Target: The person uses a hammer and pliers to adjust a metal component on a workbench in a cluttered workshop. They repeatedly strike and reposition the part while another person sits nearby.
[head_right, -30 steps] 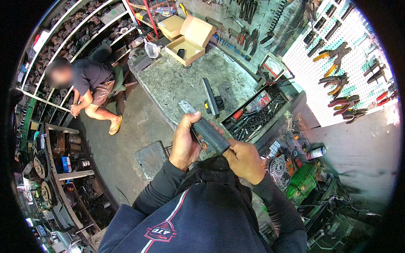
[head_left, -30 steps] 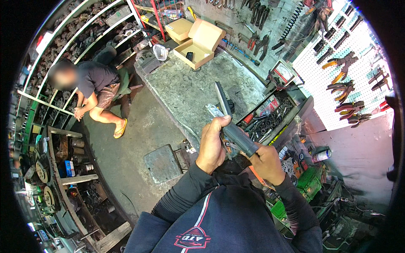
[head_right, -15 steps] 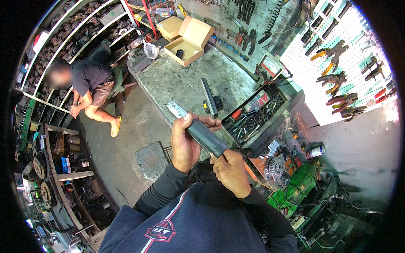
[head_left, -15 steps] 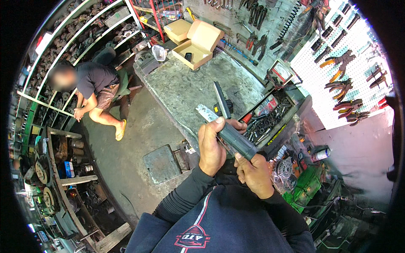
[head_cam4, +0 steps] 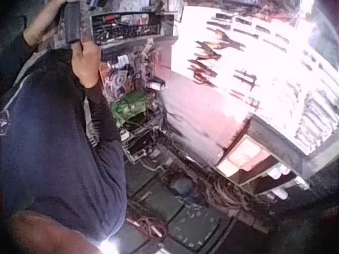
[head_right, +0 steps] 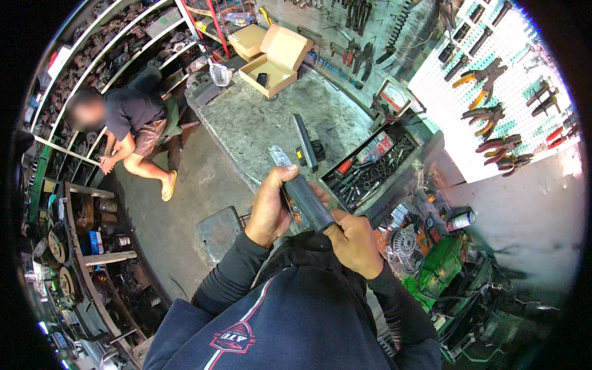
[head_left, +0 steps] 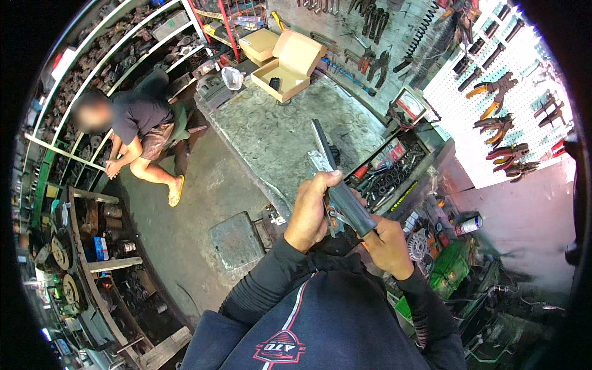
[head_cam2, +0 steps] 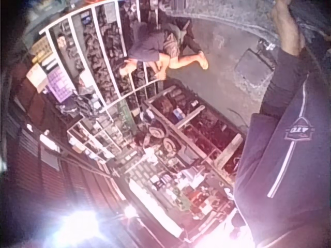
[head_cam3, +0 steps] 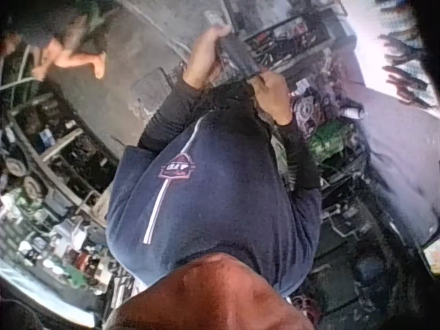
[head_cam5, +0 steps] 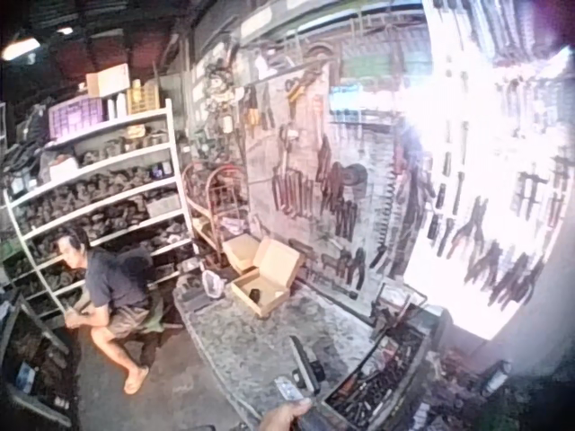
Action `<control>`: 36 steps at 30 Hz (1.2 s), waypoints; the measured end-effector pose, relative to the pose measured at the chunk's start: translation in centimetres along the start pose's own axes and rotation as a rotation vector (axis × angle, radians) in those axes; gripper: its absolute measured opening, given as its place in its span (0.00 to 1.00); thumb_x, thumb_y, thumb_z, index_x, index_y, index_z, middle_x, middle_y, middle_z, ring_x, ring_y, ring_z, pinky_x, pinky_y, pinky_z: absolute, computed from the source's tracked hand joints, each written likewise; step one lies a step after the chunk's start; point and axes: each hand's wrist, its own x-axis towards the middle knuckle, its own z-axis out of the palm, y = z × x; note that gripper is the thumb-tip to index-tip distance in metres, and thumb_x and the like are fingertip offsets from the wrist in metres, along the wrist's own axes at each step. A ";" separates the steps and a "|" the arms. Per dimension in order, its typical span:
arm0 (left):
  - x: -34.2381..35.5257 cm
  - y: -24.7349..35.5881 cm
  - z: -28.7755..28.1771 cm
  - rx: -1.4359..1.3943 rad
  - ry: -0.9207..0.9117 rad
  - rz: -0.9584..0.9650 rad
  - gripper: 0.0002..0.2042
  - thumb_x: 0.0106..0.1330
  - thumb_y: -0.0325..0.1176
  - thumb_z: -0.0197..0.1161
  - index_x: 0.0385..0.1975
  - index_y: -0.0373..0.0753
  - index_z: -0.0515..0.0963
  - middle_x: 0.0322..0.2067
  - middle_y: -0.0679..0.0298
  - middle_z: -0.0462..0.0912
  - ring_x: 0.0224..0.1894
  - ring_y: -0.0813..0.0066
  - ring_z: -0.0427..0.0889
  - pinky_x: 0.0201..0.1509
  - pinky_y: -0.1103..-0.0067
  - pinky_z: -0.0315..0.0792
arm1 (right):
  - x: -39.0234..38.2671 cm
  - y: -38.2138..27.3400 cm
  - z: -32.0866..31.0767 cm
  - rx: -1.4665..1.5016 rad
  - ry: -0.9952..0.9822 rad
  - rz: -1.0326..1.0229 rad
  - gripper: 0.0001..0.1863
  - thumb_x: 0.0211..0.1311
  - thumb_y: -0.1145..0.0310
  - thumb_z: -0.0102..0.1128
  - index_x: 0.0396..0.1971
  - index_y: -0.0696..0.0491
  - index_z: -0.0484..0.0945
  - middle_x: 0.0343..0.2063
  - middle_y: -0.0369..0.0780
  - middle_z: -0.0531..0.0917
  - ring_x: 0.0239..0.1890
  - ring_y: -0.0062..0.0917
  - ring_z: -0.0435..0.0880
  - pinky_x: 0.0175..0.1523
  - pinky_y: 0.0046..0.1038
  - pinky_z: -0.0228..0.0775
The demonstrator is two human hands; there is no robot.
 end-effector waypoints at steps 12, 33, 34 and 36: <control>-0.5 0.2 1.4 -0.040 -0.006 0.058 0.25 0.69 0.48 0.59 0.36 0.23 0.80 0.31 0.45 0.86 0.33 0.55 0.89 0.40 0.66 0.85 | -0.9 1.1 0.7 0.211 0.011 0.057 0.08 0.71 0.72 0.62 0.32 0.60 0.81 0.20 0.44 0.78 0.25 0.20 0.74 0.32 0.29 0.68; 0.8 -2.3 -0.6 -0.035 0.140 0.137 0.19 0.69 0.48 0.61 0.35 0.34 0.77 0.29 0.55 0.83 0.30 0.63 0.86 0.32 0.70 0.81 | -1.6 1.8 3.8 0.305 0.123 0.109 0.15 0.74 0.64 0.65 0.32 0.60 0.82 0.17 0.34 0.75 0.20 0.15 0.69 0.27 0.26 0.62; 0.7 -1.8 0.0 -0.071 0.168 0.113 0.19 0.68 0.47 0.62 0.34 0.33 0.78 0.26 0.59 0.81 0.27 0.67 0.83 0.30 0.70 0.78 | -1.3 1.9 3.4 0.209 0.140 0.032 0.14 0.73 0.64 0.66 0.33 0.61 0.82 0.17 0.35 0.75 0.21 0.16 0.69 0.27 0.27 0.63; 0.9 -1.2 0.1 -0.093 0.185 0.042 0.19 0.68 0.46 0.63 0.33 0.32 0.79 0.24 0.62 0.80 0.24 0.70 0.81 0.28 0.71 0.76 | -0.7 1.9 2.7 0.171 0.102 0.017 0.12 0.72 0.66 0.66 0.35 0.61 0.82 0.18 0.37 0.77 0.22 0.17 0.70 0.29 0.28 0.64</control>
